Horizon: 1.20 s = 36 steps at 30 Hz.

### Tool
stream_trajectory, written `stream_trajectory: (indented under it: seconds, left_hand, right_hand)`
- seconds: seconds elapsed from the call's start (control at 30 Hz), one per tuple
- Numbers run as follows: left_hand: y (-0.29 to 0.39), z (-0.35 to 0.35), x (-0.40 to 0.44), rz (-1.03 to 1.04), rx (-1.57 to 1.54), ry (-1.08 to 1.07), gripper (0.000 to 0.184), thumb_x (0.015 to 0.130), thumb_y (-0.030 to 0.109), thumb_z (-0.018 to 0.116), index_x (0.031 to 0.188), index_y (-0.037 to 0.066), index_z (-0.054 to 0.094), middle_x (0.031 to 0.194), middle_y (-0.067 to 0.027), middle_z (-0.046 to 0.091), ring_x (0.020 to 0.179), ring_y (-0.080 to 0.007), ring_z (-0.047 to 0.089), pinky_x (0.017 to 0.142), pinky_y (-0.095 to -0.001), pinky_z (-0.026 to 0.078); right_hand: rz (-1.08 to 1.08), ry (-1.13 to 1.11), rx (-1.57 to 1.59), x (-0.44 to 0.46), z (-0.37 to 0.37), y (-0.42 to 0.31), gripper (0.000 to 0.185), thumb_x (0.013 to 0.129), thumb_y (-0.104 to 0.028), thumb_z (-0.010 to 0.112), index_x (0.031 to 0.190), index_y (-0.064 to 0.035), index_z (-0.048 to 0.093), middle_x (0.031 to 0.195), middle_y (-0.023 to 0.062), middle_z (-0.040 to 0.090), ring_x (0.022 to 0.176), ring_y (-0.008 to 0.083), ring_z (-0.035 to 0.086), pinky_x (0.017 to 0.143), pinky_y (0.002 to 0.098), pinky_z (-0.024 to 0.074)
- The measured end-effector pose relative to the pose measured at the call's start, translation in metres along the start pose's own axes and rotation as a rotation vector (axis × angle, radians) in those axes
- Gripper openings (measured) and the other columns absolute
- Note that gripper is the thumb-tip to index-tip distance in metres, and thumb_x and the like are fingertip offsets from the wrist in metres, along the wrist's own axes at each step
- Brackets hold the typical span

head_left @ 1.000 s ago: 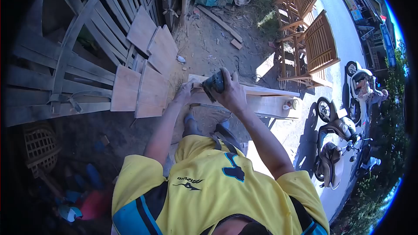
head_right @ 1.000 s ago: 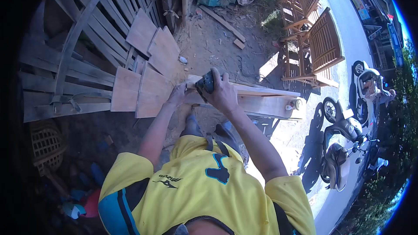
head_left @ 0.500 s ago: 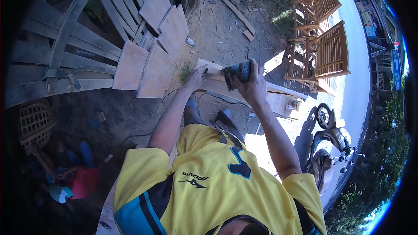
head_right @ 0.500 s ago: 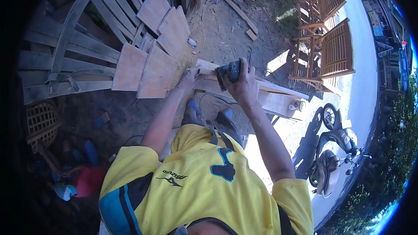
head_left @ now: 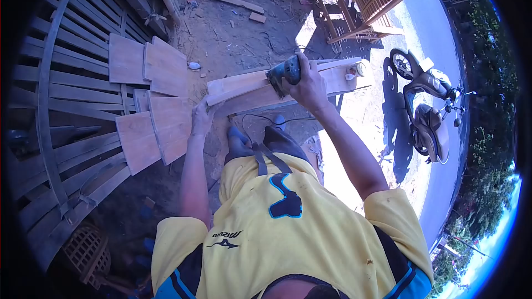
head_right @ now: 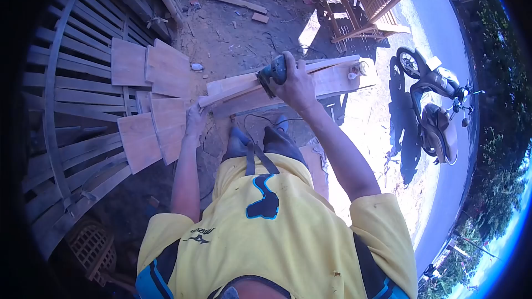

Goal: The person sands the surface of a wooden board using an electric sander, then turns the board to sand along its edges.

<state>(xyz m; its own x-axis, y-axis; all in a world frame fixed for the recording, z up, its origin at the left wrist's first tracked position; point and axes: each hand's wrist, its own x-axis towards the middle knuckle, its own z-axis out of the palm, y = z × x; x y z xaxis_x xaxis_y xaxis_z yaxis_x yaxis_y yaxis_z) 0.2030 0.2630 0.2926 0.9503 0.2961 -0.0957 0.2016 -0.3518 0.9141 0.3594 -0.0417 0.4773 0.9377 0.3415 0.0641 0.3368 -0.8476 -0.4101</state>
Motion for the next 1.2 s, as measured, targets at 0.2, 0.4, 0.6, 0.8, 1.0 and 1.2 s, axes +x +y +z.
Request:
stream_trajectory:
  seconds: [0.2, 0.4, 0.6, 0.8, 1.0, 1.2]
  left_hand:
    - [0.001, 0.001, 0.002, 0.013, 0.014, -0.016, 0.028, 0.098, 0.023, 0.078, 0.120, 0.006, 0.074, 0.111, -0.0147, 0.080, 0.106, -0.0291, 0.078, 0.091, -0.0431, 0.058]
    - [0.002, 0.003, 0.001, 0.001, -0.067, 0.002, 0.030, 0.098, 0.023, 0.079, 0.122, 0.006, 0.072, 0.112, -0.0154, 0.080, 0.108, -0.0296, 0.078, 0.091, -0.0436, 0.058]
    - [0.011, -0.002, 0.002, 0.002, 0.006, 0.013, 0.035, 0.097, 0.024, 0.080, 0.126, 0.006, 0.070, 0.111, -0.0192, 0.079, 0.110, -0.0354, 0.076, 0.093, -0.0445, 0.059]
    - [0.000, -0.001, -0.003, 0.051, 0.140, 0.005, 0.031, 0.099, 0.016, 0.075, 0.128, 0.008, 0.070, 0.114, -0.0209, 0.077, 0.111, -0.0396, 0.075, 0.095, -0.0462, 0.059]
    - [-0.004, 0.005, 0.001, 0.104, -0.007, 0.058, 0.031, 0.100, 0.014, 0.072, 0.130, 0.007, 0.069, 0.117, -0.0222, 0.076, 0.112, -0.0420, 0.073, 0.093, -0.0504, 0.058]
    - [-0.003, 0.004, -0.002, 0.094, 0.009, 0.048, 0.034, 0.097, 0.006, 0.072, 0.131, 0.004, 0.068, 0.115, -0.0220, 0.076, 0.112, -0.0434, 0.072, 0.093, -0.0501, 0.058]
  right_hand:
    - [0.211, 0.175, -0.161, 0.034, -0.049, 0.162, 0.083, 0.083, -0.043, 0.084, 0.150, -0.0153, 0.043, 0.115, 0.0286, 0.068, 0.101, 0.0508, 0.072, 0.087, 0.0574, 0.0581]
    - [0.261, 0.168, -0.159, 0.049, -0.047, 0.175, 0.079, 0.083, -0.040, 0.085, 0.148, -0.0138, 0.046, 0.113, 0.0279, 0.070, 0.100, 0.0488, 0.071, 0.089, 0.0567, 0.0569]
    - [-0.134, 0.001, 0.034, 0.001, 0.009, 0.000, 0.085, 0.084, -0.029, 0.086, 0.155, -0.0135, 0.042, 0.120, 0.0261, 0.062, 0.101, 0.0493, 0.069, 0.083, 0.0573, 0.0577]
    - [-0.296, -0.322, 0.056, -0.017, 0.050, -0.163, 0.086, 0.085, -0.037, 0.085, 0.156, -0.0150, 0.042, 0.120, 0.0262, 0.060, 0.093, 0.0518, 0.071, 0.075, 0.0588, 0.0594]
    - [-0.314, -0.340, 0.010, -0.014, 0.046, -0.148, 0.087, 0.085, -0.038, 0.085, 0.157, -0.0153, 0.041, 0.122, 0.0265, 0.059, 0.094, 0.0520, 0.071, 0.077, 0.0589, 0.0597]
    - [-0.228, -0.282, 0.022, -0.010, 0.040, -0.146, 0.085, 0.086, -0.038, 0.083, 0.156, -0.0137, 0.041, 0.123, 0.0260, 0.060, 0.096, 0.0500, 0.072, 0.078, 0.0572, 0.0607]
